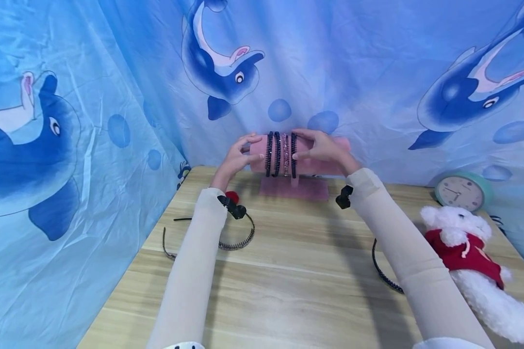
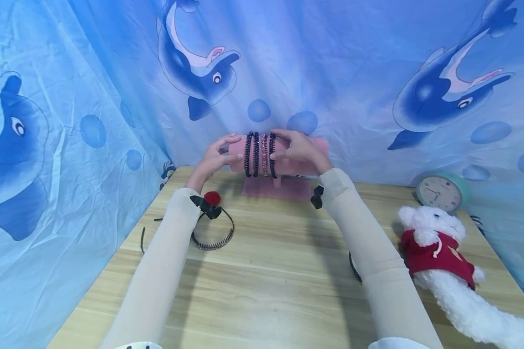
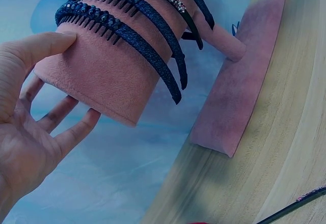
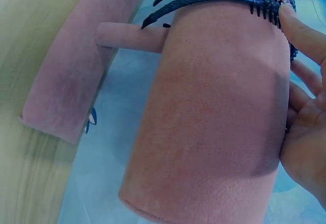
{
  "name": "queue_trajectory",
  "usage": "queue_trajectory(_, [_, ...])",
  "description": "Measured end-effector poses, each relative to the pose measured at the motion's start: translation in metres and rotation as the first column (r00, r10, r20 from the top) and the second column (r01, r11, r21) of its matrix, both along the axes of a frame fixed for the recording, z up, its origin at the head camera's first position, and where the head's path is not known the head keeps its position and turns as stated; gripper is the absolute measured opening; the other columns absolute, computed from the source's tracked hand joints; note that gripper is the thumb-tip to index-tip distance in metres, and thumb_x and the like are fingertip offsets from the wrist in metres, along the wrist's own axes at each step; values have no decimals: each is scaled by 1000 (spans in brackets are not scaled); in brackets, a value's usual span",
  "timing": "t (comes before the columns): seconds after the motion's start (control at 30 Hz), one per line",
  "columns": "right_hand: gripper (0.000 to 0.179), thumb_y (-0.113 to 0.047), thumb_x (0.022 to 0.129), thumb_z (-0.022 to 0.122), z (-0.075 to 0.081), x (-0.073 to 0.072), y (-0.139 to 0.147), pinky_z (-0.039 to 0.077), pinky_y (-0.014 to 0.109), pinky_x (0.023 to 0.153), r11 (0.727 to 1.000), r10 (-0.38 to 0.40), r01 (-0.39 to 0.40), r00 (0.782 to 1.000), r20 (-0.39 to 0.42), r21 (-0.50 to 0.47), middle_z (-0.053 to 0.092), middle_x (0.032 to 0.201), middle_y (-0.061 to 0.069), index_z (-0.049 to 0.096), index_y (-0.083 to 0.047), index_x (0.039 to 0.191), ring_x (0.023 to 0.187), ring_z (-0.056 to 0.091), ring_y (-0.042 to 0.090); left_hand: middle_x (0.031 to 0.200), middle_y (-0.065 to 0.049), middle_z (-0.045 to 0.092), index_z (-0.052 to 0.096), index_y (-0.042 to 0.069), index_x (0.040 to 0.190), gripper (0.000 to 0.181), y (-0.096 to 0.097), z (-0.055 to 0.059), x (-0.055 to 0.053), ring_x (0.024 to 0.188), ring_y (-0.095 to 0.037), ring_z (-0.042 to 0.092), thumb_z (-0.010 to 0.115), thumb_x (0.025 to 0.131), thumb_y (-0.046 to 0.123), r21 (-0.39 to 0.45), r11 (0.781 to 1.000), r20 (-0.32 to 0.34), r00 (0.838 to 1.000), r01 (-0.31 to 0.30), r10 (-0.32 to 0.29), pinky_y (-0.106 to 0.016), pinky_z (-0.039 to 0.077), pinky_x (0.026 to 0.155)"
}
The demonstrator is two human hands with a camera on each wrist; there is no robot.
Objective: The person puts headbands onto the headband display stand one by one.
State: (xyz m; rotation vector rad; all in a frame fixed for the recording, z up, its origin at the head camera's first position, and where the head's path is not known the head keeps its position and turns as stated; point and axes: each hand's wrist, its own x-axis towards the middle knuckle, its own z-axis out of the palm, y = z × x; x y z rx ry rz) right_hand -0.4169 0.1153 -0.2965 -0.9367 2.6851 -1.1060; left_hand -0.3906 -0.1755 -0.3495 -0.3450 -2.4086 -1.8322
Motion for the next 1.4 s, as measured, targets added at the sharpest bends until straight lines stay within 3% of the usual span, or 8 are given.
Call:
queue_trajectory(0.2, [84,-19,87,82,-1,8,7,21,46,129,1000,16,-17,999,-42,-16,37,164,11,37,-10,158,153,31,30,164,11,33,59,23,143,59,2,3,3,144,-32,42,79,89,13,6,1000,9,1000,9,-9,-48,48,113])
queue_trajectory(0.4, [81,-18,87,81,1,22,22,27,52,126,996,41,-32,994,-105,83,35,165,12,40,-13,157,153,31,33,168,4,27,54,15,148,61,3,18,18,148,-35,37,75,91,8,6,999,40,999,35,-35,-50,45,116])
queue_trajectory(0.6, [78,-13,80,86,1,39,42,20,59,127,983,140,-113,971,-196,143,39,161,20,49,-2,148,151,31,41,169,2,25,51,12,149,61,1,25,25,149,-35,36,73,92,6,4,999,53,998,42,-43,-49,44,117])
queue_trajectory(0.77, [72,-9,77,88,-4,64,66,32,59,122,978,170,-155,980,-103,142,51,152,21,56,2,141,144,43,42,169,2,25,52,12,149,61,0,23,24,149,-35,36,73,92,7,16,999,55,997,50,-51,-49,45,116])
queue_trajectory(0.93, [50,-7,76,87,-26,93,96,47,58,110,939,258,-229,962,-84,256,69,130,18,71,-3,124,126,61,41,169,3,25,53,12,148,60,3,21,22,148,-35,36,73,92,5,50,996,59,995,72,-75,-49,45,116])
queue_trajectory(1.13, [36,-5,77,86,-49,119,128,48,62,107,899,291,-276,957,7,339,75,118,13,78,-7,112,119,63,43,169,3,24,52,12,149,62,2,22,22,148,-34,37,73,91,5,53,996,72,994,73,-76,-48,46,116])
queue_trajectory(1.27, [29,-4,77,86,-54,130,141,56,47,97,881,299,-302,952,66,363,75,110,5,81,-13,104,110,66,33,169,3,24,51,12,150,63,2,23,23,149,-34,37,72,91,4,54,996,74,994,72,-76,-49,45,116])
queue_trajectory(1.4, [28,1,74,85,-66,136,151,57,34,92,862,355,-371,928,112,345,75,105,7,81,-10,99,104,66,27,169,2,23,51,12,150,62,3,23,22,149,-35,36,72,92,3,49,996,70,994,75,-78,-49,46,116])
